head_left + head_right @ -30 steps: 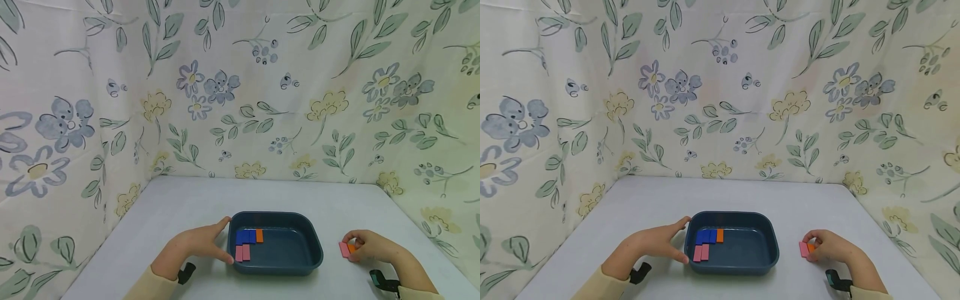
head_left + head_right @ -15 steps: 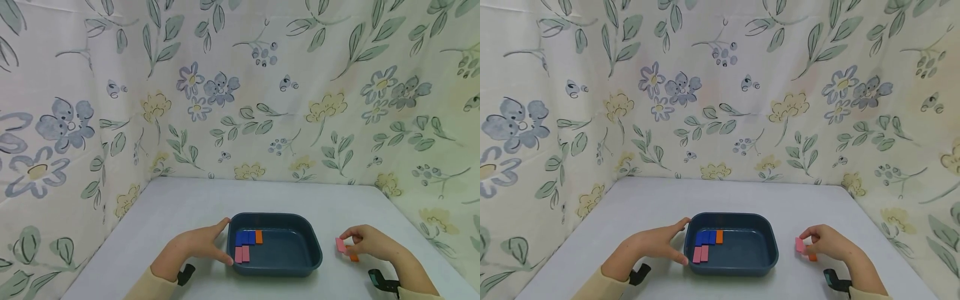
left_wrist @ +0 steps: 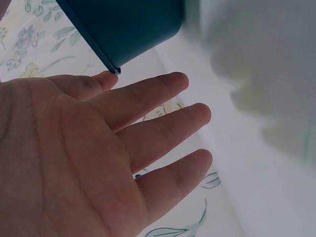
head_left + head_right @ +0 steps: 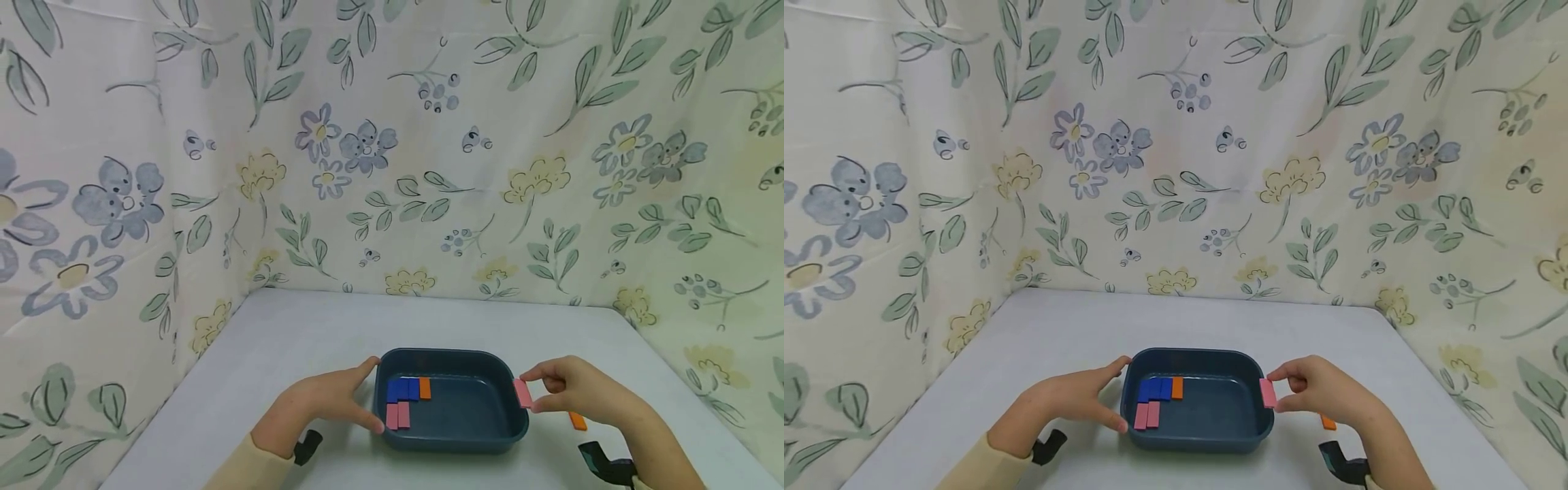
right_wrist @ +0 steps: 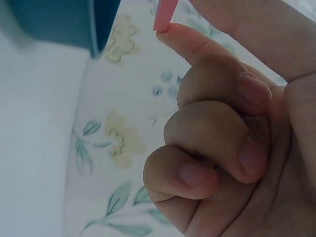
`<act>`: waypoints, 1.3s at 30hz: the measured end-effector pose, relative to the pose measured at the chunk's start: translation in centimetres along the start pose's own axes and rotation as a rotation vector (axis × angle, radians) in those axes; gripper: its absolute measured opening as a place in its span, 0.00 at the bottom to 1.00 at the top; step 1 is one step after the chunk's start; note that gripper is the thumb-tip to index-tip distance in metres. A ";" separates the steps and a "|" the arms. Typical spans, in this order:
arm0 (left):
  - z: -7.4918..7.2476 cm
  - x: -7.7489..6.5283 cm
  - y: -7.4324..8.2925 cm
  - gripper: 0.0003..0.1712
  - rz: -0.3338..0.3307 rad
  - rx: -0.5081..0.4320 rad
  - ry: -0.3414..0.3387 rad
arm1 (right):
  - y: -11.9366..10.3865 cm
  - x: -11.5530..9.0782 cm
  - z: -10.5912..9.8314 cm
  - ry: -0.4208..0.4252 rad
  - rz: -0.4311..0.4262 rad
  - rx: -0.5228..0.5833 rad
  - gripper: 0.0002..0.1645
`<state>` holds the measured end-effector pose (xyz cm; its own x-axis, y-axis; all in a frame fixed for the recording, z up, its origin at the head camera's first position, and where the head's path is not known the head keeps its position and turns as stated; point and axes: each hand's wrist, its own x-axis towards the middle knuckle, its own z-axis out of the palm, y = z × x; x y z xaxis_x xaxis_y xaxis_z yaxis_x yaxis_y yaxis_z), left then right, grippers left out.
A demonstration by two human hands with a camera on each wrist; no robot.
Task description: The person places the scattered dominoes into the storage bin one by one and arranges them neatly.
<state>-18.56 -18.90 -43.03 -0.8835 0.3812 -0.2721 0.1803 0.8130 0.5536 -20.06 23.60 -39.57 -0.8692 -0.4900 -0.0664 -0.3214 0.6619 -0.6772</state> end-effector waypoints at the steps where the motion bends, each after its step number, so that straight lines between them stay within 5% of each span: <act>1: 0.0 0.0 0.0 0.70 0.000 0.001 0.000 | -0.5 0.1 0.2 -0.009 -0.015 -0.007 0.27; 8: 0.0 0.1 0.0 0.70 -0.008 0.017 0.002 | -2.9 1.2 2.1 -0.034 -0.081 -0.059 0.25; 17: 0.1 0.2 -0.1 0.70 -0.011 0.017 -0.001 | -5.1 4.2 5.2 0.042 -0.071 -0.129 0.24; 39: -0.2 0.0 0.2 0.70 0.004 0.027 0.004 | -6.7 8.8 13.2 0.015 -0.145 -0.400 0.19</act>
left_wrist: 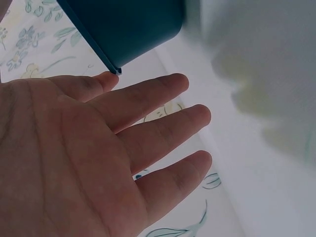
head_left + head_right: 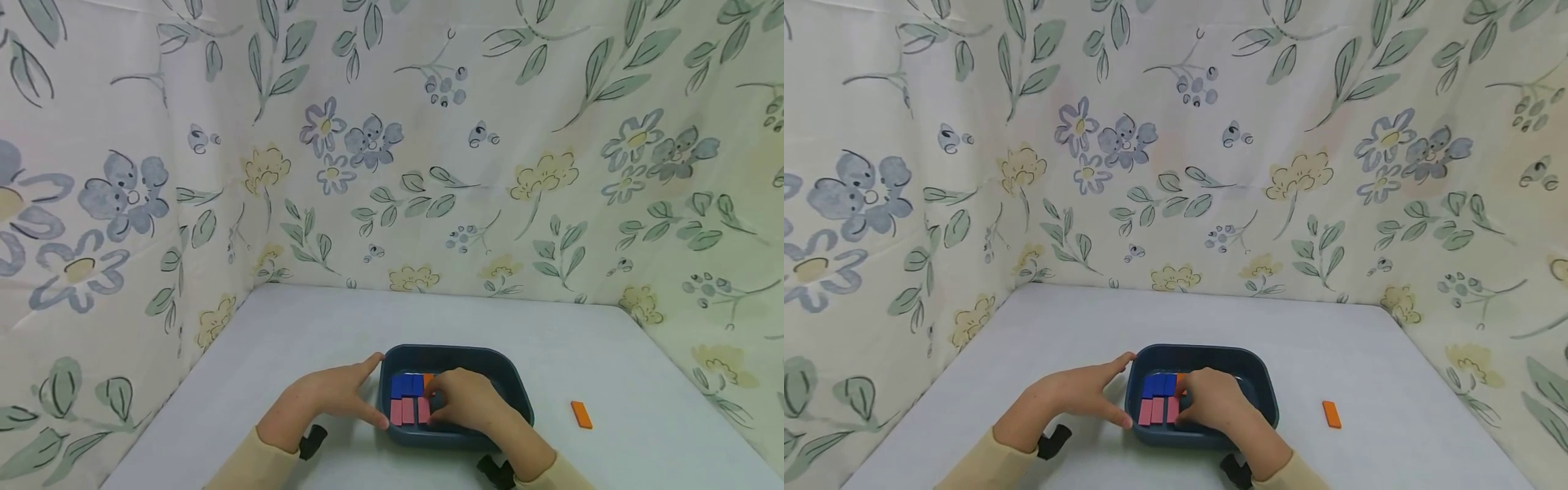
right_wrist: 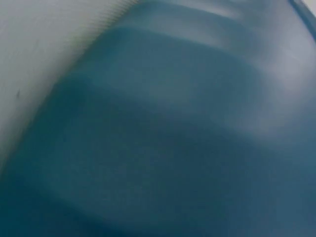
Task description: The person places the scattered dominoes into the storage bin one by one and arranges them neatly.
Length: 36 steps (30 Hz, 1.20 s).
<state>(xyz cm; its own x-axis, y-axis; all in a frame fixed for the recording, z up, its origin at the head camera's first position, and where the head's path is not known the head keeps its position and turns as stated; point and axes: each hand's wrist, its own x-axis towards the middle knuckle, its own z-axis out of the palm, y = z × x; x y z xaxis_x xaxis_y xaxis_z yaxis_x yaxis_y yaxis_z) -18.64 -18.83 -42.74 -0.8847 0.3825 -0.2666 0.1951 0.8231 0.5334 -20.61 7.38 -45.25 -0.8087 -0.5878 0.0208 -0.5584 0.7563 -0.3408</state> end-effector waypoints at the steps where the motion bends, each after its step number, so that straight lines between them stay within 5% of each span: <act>1: 0.0 0.0 -0.1 0.70 0.003 -0.002 -0.001 | 0.0 0.2 0.2 -0.002 -0.005 -0.013 0.20; 9: -0.1 0.2 -0.2 0.70 0.002 -0.004 -0.006 | 0.0 0.9 0.7 -0.018 -0.004 -0.075 0.23; 18: -0.1 0.1 0.1 0.70 0.004 -0.015 -0.004 | 0.5 0.1 0.0 -0.008 -0.003 -0.002 0.23; 36: 0.1 0.1 -0.2 0.70 -0.032 -0.035 -0.011 | 6.5 -4.9 -6.1 0.167 -0.018 0.244 0.16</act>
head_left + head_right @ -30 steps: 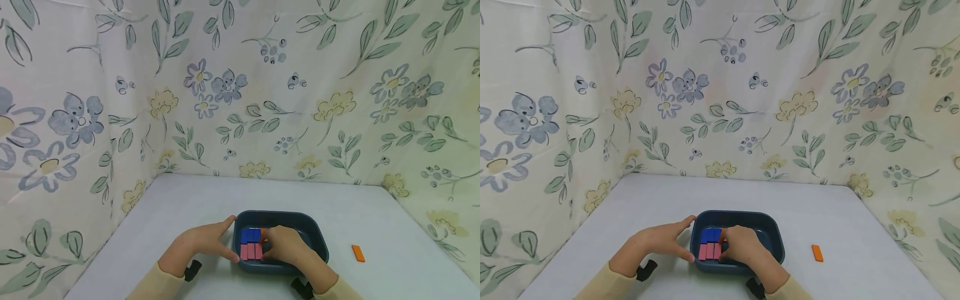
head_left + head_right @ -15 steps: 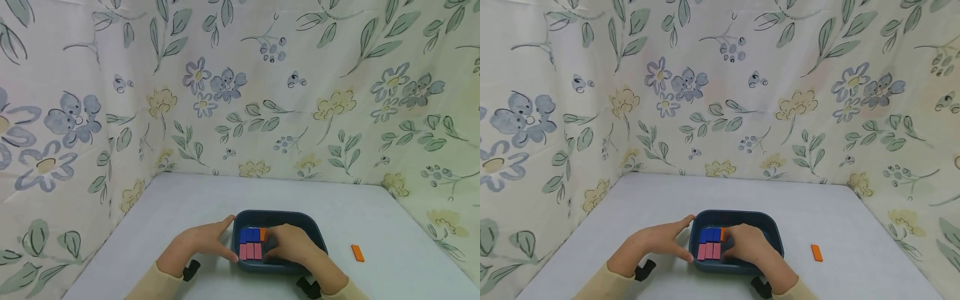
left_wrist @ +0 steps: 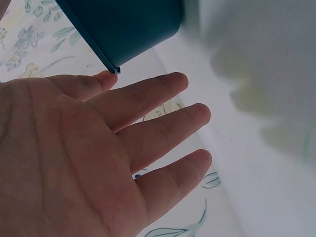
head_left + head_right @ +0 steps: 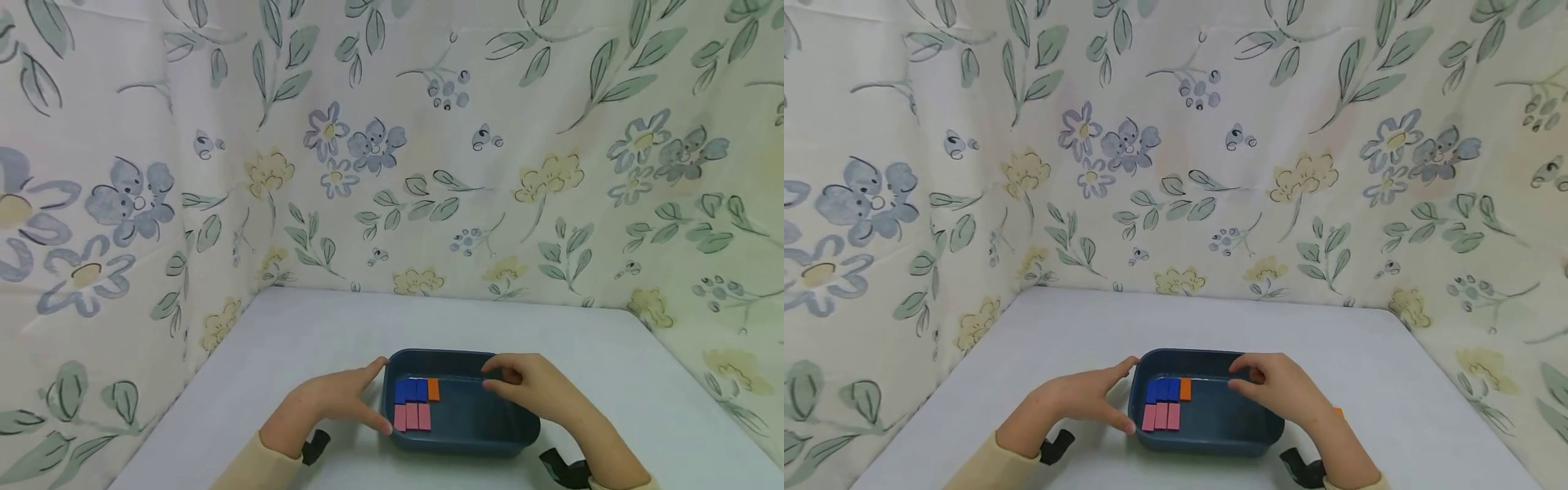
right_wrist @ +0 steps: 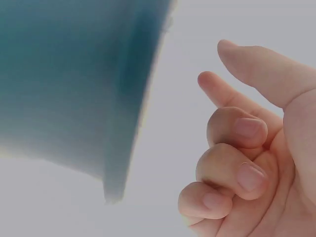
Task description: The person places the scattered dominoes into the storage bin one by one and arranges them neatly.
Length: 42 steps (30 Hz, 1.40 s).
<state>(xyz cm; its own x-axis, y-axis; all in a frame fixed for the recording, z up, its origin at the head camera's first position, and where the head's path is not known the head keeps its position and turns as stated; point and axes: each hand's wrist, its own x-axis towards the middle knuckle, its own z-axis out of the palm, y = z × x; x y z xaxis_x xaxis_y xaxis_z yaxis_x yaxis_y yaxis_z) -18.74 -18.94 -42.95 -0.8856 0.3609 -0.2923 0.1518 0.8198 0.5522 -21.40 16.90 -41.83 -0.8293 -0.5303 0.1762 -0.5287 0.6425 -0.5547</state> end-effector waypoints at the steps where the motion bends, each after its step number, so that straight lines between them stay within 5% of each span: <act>1: 0.1 0.0 0.1 0.70 -0.002 0.001 0.000 | 0.6 -0.4 -0.5 0.014 0.015 0.003 0.18; 10: 0.0 -0.1 0.1 0.70 0.016 0.017 0.007 | 6.6 -2.4 -4.6 0.008 0.243 0.098 0.29; 14: 0.1 0.0 -0.1 0.70 0.024 0.023 0.007 | 9.8 -3.7 -5.0 -0.066 0.345 0.180 0.31; 22: 0.1 0.1 -0.2 0.71 0.008 0.005 -0.001 | 14.2 -6.5 -5.5 -0.272 0.464 0.350 0.20; 33: 0.0 0.1 -0.1 0.71 0.016 0.005 0.002 | 14.6 -7.2 -5.5 -0.313 0.530 0.392 0.20; 42: 0.1 0.1 -0.1 0.71 0.012 -0.011 0.000 | 13.6 -6.1 -4.8 -0.198 0.539 0.226 0.20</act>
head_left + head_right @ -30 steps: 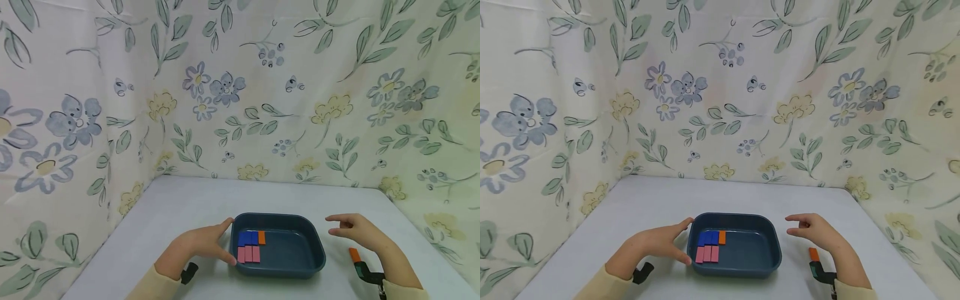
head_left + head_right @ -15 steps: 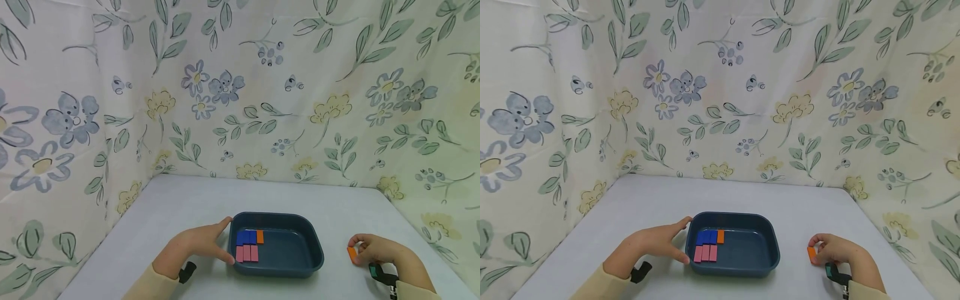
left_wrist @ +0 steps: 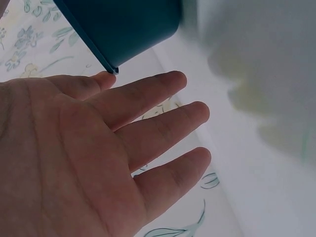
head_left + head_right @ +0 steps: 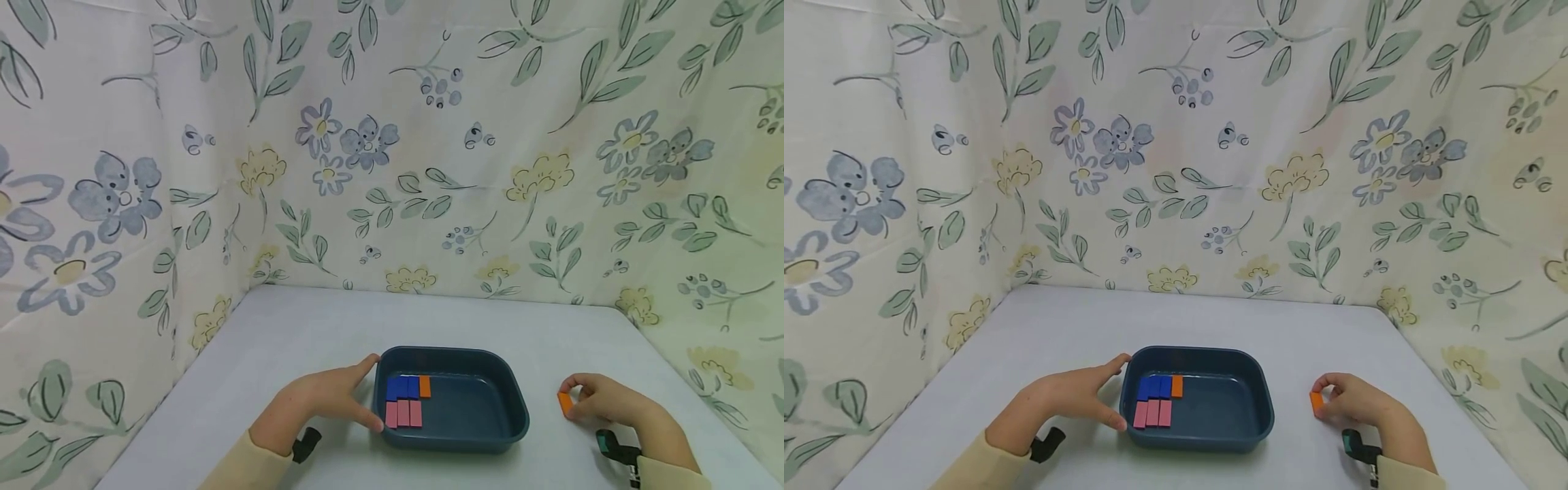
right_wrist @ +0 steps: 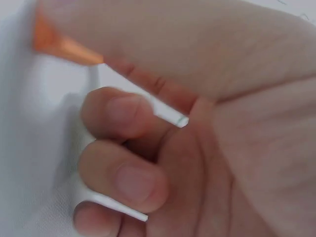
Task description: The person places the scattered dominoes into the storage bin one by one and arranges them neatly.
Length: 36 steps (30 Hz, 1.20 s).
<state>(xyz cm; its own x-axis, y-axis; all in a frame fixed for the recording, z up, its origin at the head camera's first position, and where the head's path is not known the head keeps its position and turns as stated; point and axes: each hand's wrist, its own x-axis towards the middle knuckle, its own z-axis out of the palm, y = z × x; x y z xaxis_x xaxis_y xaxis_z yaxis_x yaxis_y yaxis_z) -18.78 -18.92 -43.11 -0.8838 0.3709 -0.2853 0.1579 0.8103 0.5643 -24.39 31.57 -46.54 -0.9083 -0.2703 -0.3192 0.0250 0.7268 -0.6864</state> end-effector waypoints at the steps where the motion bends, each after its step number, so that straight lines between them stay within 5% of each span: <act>1: 0.0 0.0 0.0 0.71 0.001 -0.002 0.000 | -0.1 0.1 0.0 0.007 -0.014 -0.004 0.19; 16: -0.1 -0.2 0.0 0.71 -0.009 0.000 0.007 | -1.6 -0.4 0.8 -0.027 0.107 -0.049 0.25; 26: -0.1 -0.4 -0.1 0.71 0.000 0.006 0.004 | -1.9 -0.2 0.0 0.106 -0.084 -0.081 0.24; 31: -0.2 -0.5 -0.1 0.71 0.008 0.010 0.003 | -4.0 -0.8 -0.4 0.161 -0.135 -0.088 0.28; 36: -0.2 -0.6 -0.2 0.71 0.003 0.009 0.008 | -7.6 -1.6 0.4 0.130 -0.219 -0.091 0.28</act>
<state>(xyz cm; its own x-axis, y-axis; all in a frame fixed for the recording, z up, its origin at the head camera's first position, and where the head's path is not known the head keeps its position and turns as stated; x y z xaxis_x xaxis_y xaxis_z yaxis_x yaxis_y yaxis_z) -18.37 -19.43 -42.85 -0.8870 0.3694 -0.2772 0.1644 0.8134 0.5579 -23.01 26.23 -41.07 -0.9341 -0.3483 -0.0787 -0.2105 0.7152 -0.6665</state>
